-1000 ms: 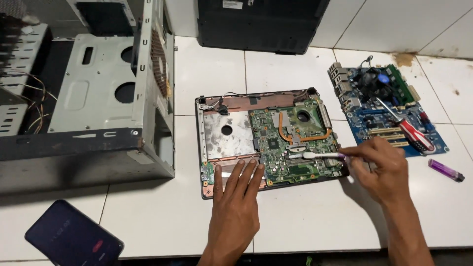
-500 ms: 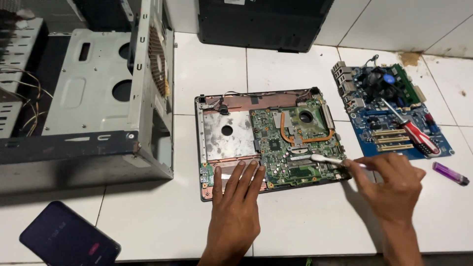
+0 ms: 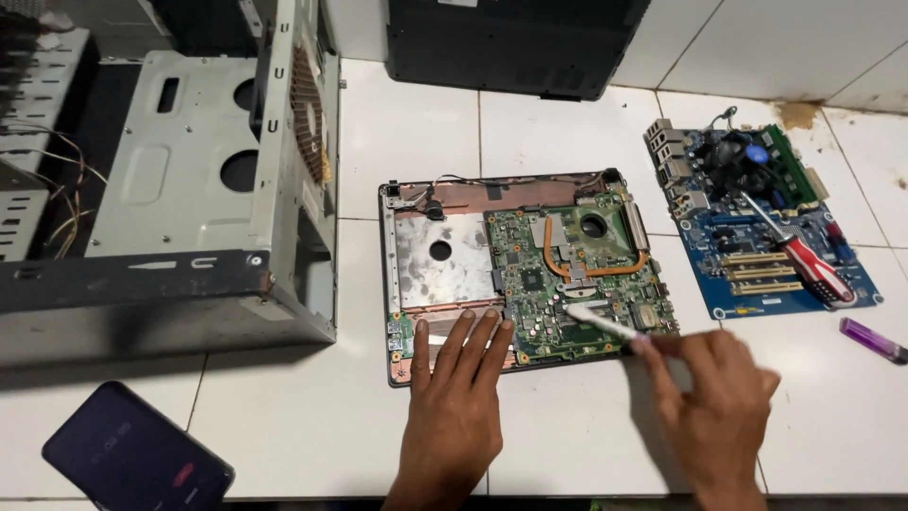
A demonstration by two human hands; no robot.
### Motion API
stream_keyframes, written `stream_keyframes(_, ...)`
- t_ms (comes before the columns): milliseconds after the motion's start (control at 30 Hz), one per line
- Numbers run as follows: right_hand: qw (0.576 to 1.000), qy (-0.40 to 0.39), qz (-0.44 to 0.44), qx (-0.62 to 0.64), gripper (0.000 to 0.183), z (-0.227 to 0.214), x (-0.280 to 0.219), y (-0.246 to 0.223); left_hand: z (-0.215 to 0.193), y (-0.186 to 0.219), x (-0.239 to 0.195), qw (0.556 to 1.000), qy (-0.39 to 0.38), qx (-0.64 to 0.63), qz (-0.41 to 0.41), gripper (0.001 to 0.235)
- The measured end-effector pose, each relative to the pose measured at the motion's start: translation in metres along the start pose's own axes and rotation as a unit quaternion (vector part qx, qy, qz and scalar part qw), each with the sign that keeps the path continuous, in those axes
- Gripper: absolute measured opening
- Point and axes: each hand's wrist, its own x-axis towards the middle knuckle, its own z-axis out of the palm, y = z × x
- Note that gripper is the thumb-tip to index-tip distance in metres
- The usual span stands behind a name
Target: The person cleans a laptop motherboard placed on the floor using a toothbrush. They scrub various components and surfaces of the board, including around the heat pipes and chips, while holding the board steady with their other hand.
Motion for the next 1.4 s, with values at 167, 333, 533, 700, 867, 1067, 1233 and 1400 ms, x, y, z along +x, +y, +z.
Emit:
stream_keyframes(167,0.99,-0.125,0.055,-0.038,0.068,-0.032,-0.034,-0.054,-0.001,-0.001,0.001,1.0,0.003,0.005,-0.006,0.063)
stream_keyframes(333,0.996,-0.018,-0.043,-0.075,0.05,-0.01,-0.047,-0.087,-0.003,0.001,0.001,1.0,-0.008,0.007,-0.002,0.06)
stream_keyframes(533,0.989,-0.123,0.024,-0.075,0.079,-0.034,-0.067,-0.096,-0.004,0.004,0.002,1.0,0.004,0.026,0.002,0.063)
stream_keyframes(700,0.998,-0.058,-0.01,-0.032,0.051,-0.014,-0.042,-0.09,-0.006,0.005,0.002,1.0,-0.002,0.021,-0.001,0.063)
stream_keyframes(867,0.998,-0.049,-0.013,0.037,0.047,-0.024,-0.039,-0.095,-0.006,0.004,0.002,1.0,0.005,0.024,0.001,0.063)
stream_keyframes(1067,0.992,-0.122,-0.011,-0.004,0.063,-0.01,-0.04,-0.085,-0.003,0.005,0.002,0.999,0.006,0.034,0.001,0.061)
stream_keyframes(1233,0.997,-0.082,-0.011,0.004,0.054,-0.02,-0.053,-0.098,-0.006,0.004,-0.002,1.0,-0.017,0.023,-0.007,0.06)
stream_keyframes(1400,0.996,-0.073,0.015,-0.047,0.049,-0.017,-0.052,-0.111,-0.004,0.003,-0.001,0.999,-0.013,0.029,-0.013,0.065)
